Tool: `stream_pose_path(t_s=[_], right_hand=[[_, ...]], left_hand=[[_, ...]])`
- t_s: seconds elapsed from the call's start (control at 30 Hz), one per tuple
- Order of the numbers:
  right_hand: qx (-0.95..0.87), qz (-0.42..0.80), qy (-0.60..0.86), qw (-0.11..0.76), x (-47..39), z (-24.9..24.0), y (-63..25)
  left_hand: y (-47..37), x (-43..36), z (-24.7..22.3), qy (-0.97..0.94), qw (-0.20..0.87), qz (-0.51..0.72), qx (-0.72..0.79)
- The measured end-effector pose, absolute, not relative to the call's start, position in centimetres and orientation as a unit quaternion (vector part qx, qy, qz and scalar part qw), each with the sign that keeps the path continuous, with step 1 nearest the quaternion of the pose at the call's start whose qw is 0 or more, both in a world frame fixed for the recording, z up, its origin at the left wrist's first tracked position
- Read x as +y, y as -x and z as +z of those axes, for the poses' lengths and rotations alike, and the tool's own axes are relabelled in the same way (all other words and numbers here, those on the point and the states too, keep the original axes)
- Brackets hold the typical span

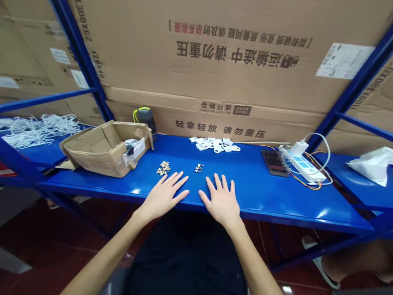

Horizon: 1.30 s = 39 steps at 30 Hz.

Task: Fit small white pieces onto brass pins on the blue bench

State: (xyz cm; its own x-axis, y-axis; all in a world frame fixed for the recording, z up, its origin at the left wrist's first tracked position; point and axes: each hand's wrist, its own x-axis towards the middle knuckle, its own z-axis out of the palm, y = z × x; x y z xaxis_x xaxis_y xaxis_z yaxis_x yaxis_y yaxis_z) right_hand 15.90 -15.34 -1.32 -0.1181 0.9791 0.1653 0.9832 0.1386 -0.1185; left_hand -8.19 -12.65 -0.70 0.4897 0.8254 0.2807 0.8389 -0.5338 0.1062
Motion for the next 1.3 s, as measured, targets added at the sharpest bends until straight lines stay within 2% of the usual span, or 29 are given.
stream_pose_path(t_s=[0.3, 0.4, 0.47, 0.53, 0.67, 0.9, 1.3], right_hand=[[-0.754, -0.036, 0.642, 0.131, -15.0, -1.9, -16.6], [-0.748, -0.019, 0.629, 0.212, -12.7, -0.9, -17.2], [-0.721, 0.07, 0.62, 0.3, -10.3, 0.2, -17.4], [-0.728, 0.1, 0.596, 0.325, -7.7, 1.0, -17.5], [-0.746, 0.135, 0.557, 0.339, -4.3, 1.4, -17.4], [-0.758, 0.163, 0.525, 0.352, -3.9, 0.0, -17.8], [-0.759, 0.136, 0.538, 0.34, -3.2, -0.6, -17.6]], left_hand=[[7.8, -12.8, -1.4, 0.854, 0.045, -0.168, -0.491], [7.7, -12.9, -1.4, 0.85, 0.047, -0.172, -0.495], [7.7, -12.9, -1.4, 0.848, 0.047, -0.179, -0.497], [7.7, -12.9, -1.4, 0.846, 0.046, -0.184, -0.498], [7.7, -12.8, -1.6, 0.847, 0.044, -0.191, -0.495], [7.6, -13.0, -1.6, 0.844, 0.035, -0.198, -0.497], [7.6, -12.9, -1.5, 0.845, 0.041, -0.196, -0.495]])
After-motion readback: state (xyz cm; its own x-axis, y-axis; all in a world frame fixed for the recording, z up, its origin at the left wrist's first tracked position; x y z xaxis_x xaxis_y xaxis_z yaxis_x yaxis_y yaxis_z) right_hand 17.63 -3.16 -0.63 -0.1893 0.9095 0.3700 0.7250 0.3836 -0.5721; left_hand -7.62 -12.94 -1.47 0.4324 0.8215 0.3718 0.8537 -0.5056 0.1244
